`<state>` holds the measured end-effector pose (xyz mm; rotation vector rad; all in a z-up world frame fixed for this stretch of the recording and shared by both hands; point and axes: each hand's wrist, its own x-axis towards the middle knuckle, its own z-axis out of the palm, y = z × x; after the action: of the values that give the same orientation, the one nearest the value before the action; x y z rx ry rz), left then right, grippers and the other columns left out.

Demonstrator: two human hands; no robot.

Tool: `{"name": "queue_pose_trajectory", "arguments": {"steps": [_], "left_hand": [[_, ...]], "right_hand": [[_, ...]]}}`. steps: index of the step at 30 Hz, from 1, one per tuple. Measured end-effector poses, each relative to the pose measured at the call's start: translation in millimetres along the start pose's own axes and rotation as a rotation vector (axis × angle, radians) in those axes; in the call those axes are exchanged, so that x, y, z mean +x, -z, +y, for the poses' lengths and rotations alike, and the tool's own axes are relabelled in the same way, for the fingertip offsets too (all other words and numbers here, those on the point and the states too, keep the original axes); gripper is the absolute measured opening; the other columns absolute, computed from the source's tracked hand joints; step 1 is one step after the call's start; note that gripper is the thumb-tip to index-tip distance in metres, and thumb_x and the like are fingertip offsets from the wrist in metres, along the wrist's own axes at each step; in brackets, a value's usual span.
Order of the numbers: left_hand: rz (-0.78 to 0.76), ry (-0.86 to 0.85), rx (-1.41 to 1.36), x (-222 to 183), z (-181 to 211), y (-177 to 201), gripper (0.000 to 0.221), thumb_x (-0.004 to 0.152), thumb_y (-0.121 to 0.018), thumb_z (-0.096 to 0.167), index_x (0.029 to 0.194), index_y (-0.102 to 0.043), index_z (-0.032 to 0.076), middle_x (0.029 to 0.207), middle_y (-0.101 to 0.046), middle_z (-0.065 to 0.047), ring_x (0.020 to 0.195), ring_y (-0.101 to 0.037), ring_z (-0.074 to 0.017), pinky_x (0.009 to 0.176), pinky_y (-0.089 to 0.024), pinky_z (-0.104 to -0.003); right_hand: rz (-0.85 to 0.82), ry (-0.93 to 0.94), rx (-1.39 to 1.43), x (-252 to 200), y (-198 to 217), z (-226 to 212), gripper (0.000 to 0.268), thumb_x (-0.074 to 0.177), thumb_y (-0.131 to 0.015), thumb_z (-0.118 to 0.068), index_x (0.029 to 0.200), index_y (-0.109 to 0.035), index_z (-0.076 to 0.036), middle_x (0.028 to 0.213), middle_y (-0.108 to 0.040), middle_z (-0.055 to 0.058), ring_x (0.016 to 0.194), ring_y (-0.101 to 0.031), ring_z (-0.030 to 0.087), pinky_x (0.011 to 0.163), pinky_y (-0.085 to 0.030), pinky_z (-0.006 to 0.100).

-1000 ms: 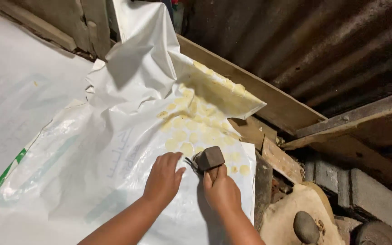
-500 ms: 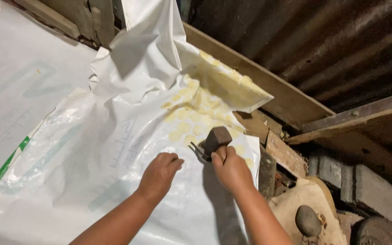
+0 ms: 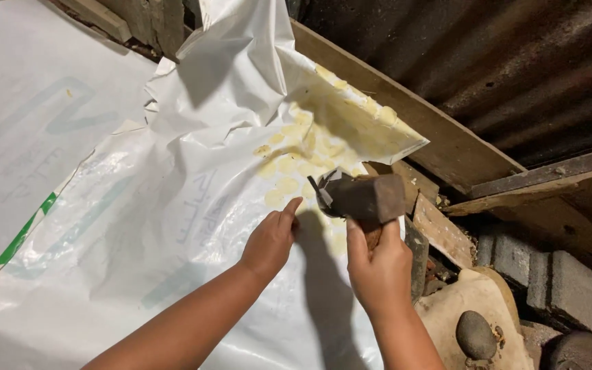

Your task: Cracking nuts with a stone and flattening them into discs with a wooden mallet on a plastic sheet.

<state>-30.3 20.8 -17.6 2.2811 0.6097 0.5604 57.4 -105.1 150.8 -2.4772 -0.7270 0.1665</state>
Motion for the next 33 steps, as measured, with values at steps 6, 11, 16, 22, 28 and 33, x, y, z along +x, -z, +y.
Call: {"name": "queue_pose_trajectory", "arguments": {"steps": [6, 11, 16, 22, 28, 33], "left_hand": [[0.152, 0.021, 0.182, -10, -12, 25, 0.054, 0.091, -0.057, 0.004, 0.143, -0.045, 0.002, 0.114, -0.062, -0.016, 0.102, -0.06, -0.0326, 0.089, -0.048, -0.045], [0.254, 0.037, 0.372, -24, -25, 44, 0.039, 0.092, -0.063, 0.016, 0.129, -0.055, 0.006, 0.126, -0.06, -0.009, 0.111, -0.057, -0.0276, 0.097, -0.044, -0.042], [0.076, 0.04, 0.487, -17, -30, 43, 0.03, 0.107, -0.044, 0.022, 0.135, -0.051, 0.012, 0.126, -0.057, -0.008, 0.123, -0.056, -0.0265, 0.101, -0.045, -0.043], [0.05, 0.072, 0.491, -15, -18, 53, 0.031, 0.109, -0.04, 0.021, 0.137, -0.05, 0.012, 0.137, -0.054, -0.011, 0.132, -0.051, -0.0276, 0.11, -0.039, -0.047], [-0.055, 0.13, 0.488, -14, -16, 55, 0.039, 0.108, -0.032, 0.021, 0.144, -0.043, 0.011, 0.151, -0.045, -0.013, 0.147, -0.038, -0.0292, 0.123, -0.018, -0.054], [-0.185, 0.196, 0.55, -7, -4, 61, 0.051, 0.106, -0.031, 0.021, 0.156, -0.031, 0.011, 0.165, -0.027, -0.018, 0.157, -0.019, -0.034, 0.124, -0.001, -0.062]], "right_hand": [[-0.067, 0.012, -0.183, -17, -80, 45, 0.039, 0.089, -0.065, -0.036, 0.11, -0.055, -0.004, 0.074, -0.073, 0.016, 0.062, -0.07, 0.038, 0.058, -0.054, 0.047], [-0.281, -0.01, -0.296, -5, -74, 34, 0.05, 0.098, -0.052, -0.044, 0.125, -0.048, -0.002, 0.085, -0.074, 0.022, 0.073, -0.071, 0.046, 0.066, -0.055, 0.053], [-0.268, -0.148, -0.189, 4, -24, -6, 0.049, 0.094, -0.058, -0.052, 0.117, -0.055, -0.009, 0.096, -0.073, 0.028, 0.1, -0.071, 0.049, 0.082, -0.056, 0.06], [-0.343, -0.114, -0.223, -21, -73, 27, 0.045, 0.1, -0.049, -0.037, 0.128, -0.048, -0.001, 0.09, -0.073, 0.027, 0.091, -0.074, 0.044, 0.078, -0.06, 0.055], [-0.354, -0.104, -0.273, 17, -29, 3, 0.043, 0.097, -0.052, -0.052, 0.11, -0.055, -0.011, 0.09, -0.073, 0.022, 0.096, -0.073, 0.044, 0.081, -0.058, 0.054], [-0.324, -0.12, -0.224, -10, -60, 12, 0.049, 0.1, -0.049, -0.04, 0.129, -0.048, -0.001, 0.092, -0.072, 0.029, 0.093, -0.073, 0.047, 0.081, -0.059, 0.057]]}}
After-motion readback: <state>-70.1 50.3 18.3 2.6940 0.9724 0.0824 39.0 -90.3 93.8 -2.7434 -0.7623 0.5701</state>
